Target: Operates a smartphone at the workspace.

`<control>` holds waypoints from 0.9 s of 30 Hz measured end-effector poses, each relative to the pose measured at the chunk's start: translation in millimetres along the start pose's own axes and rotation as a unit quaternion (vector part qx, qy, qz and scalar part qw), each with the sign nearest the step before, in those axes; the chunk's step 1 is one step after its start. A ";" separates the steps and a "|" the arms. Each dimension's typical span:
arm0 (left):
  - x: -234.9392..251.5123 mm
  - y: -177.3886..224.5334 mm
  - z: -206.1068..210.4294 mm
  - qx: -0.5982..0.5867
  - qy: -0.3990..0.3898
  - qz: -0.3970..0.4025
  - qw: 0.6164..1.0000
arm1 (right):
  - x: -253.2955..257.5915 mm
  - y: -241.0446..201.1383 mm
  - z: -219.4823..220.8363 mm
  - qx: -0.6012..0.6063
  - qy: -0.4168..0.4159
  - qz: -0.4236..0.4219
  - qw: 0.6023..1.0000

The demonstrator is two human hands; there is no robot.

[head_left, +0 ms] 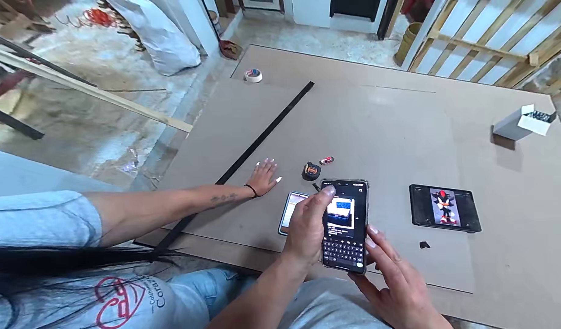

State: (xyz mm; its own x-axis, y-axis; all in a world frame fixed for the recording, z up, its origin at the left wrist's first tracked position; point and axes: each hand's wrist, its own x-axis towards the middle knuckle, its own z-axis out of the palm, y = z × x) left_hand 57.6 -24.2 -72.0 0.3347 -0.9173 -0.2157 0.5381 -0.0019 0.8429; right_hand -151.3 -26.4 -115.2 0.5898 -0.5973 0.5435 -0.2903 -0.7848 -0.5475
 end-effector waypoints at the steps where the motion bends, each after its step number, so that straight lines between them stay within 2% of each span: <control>1: 0.9 -0.6 1.0 -0.002 0.001 0.004 1.000 | 0.7 0.9 -0.3 0.007 0.003 0.003 1.000; 3: 0.8 -0.2 -0.7 0.009 -0.028 0.017 0.999 | 2.7 1.3 -1.1 0.032 0.002 0.026 0.999; 6: -8.4 -1.6 -11.6 0.043 -0.181 0.039 0.982 | 2.6 -4.5 -4.5 0.076 0.002 0.067 0.995; 9: -9.2 -4.6 -23.7 -0.008 -0.317 0.021 0.948 | 6.0 -4.2 -4.6 0.105 0.020 0.080 0.991; 11: -12.7 -12.1 -31.7 -0.053 -0.345 0.000 0.937 | 4.6 -5.6 -4.3 0.114 0.023 0.086 0.989; 13: -13.9 -17.1 -37.1 -0.084 -0.348 -0.010 0.934 | 3.9 -6.6 -3.1 0.121 0.022 0.089 0.988; 20: -12.1 -9.2 -39.3 -0.086 -0.346 0.000 0.934 | 8.1 -8.4 -2.6 0.112 0.021 0.086 0.990; 27: -22.6 -11.7 -28.4 -0.024 -0.236 0.038 0.971 | 8.1 -9.1 -0.9 0.113 0.025 0.071 0.991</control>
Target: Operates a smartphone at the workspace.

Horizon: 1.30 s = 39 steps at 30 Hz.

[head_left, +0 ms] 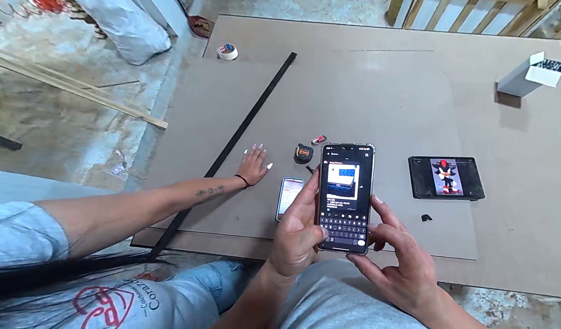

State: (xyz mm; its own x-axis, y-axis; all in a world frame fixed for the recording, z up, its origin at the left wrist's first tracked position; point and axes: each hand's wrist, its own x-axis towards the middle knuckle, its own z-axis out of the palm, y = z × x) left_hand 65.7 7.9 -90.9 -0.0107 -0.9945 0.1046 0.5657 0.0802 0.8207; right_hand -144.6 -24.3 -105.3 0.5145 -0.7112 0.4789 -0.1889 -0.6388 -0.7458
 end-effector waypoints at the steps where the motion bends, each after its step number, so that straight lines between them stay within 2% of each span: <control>1: -0.1 -0.7 1.4 0.005 0.010 0.005 1.000 | 0.0 -0.3 0.0 -0.001 -0.001 -0.001 1.000; 6: 1.1 0.2 7.5 0.039 0.035 0.023 0.998 | 0.2 -1.3 0.1 -0.008 0.004 -0.006 1.000; 12: -2.7 3.9 5.8 0.028 0.010 0.017 0.999 | -2.9 -1.3 -0.6 -0.033 0.002 -0.021 0.999; 26: -4.8 2.7 4.4 0.023 0.010 0.021 0.999 | -4.2 -2.3 -0.2 -0.047 0.000 -0.017 0.999; 34: -6.3 -0.3 3.0 -0.014 0.011 -0.001 1.000 | -5.5 -1.3 -1.4 0.045 0.001 -0.027 0.999; 39: -6.8 -1.5 2.7 -0.023 0.012 -0.004 1.000 | -7.7 -1.0 -1.1 0.050 -0.004 -0.036 0.998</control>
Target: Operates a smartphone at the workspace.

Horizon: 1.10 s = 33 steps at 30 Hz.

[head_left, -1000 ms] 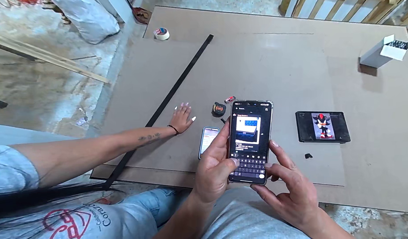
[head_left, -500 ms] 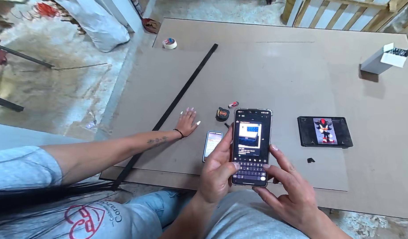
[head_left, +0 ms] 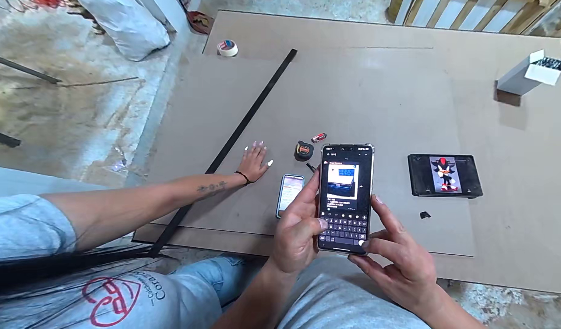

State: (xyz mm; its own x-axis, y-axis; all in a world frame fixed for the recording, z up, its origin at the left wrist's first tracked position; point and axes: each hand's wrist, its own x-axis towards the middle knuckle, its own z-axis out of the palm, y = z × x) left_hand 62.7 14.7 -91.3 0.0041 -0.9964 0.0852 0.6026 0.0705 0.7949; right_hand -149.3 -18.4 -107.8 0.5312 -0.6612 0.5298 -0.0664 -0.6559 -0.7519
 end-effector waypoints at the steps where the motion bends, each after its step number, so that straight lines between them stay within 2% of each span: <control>1: 0.1 -0.2 0.0 -0.003 0.000 -0.001 1.000 | 0.0 -0.1 0.1 -0.004 -0.001 -0.002 1.000; 19: -3.5 -0.6 -7.6 -0.018 -0.003 0.008 1.000 | -0.1 -0.8 6.4 -0.015 -0.009 0.001 1.000; 24: 1.0 -5.2 -12.8 -0.082 -0.017 0.000 0.996 | 1.5 -1.9 5.6 -0.026 -0.015 0.012 0.999; 28: 6.8 -14.6 -13.3 -0.170 0.014 -0.052 0.984 | 3.9 -1.5 5.2 -0.071 -0.018 0.020 0.997; 33: 12.2 -34.7 -18.0 -0.253 0.120 -0.111 0.954 | 4.1 -3.1 2.2 -0.201 -0.002 -0.005 0.980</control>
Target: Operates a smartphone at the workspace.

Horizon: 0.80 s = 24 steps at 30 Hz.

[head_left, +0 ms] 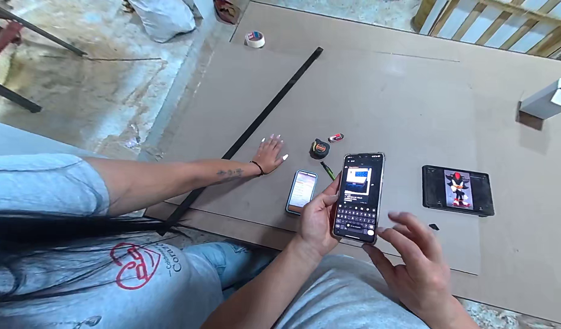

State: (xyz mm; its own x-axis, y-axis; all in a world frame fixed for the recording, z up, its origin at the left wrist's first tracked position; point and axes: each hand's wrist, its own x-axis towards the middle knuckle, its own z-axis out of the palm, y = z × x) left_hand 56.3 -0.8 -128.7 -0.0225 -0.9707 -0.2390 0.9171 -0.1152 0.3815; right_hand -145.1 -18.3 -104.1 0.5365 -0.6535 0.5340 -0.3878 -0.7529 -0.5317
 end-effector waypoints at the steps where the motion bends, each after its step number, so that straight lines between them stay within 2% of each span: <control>1: 1.5 -1.6 -2.2 0.000 0.009 -0.004 1.000 | -1.6 0.7 -0.6 -0.018 0.004 0.000 1.000; 6: 6.0 -7.6 -3.5 0.025 0.039 -0.010 0.999 | -8.1 6.6 -1.3 -0.040 -0.024 -0.002 0.999; 16: 4.9 -5.1 -3.6 0.019 -0.009 0.006 1.000 | -7.0 5.7 -1.2 -0.031 -0.034 -0.018 0.999; 22: 2.9 -7.0 -5.1 0.024 -0.001 0.002 1.000 | -3.8 -2.6 -0.6 -0.052 -0.133 -0.072 0.987; 24: 2.8 -7.9 -4.6 0.030 0.004 0.000 1.000 | -2.7 -3.4 0.3 -0.063 -0.144 -0.079 0.984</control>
State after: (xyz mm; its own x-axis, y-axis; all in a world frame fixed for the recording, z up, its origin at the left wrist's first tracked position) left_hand 50.8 -1.6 -136.5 -0.0190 -0.9689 -0.2469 0.8921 -0.1279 0.4334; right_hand -144.9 -14.0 -104.0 0.7806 -0.4920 0.3854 -0.3626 -0.8588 -0.3620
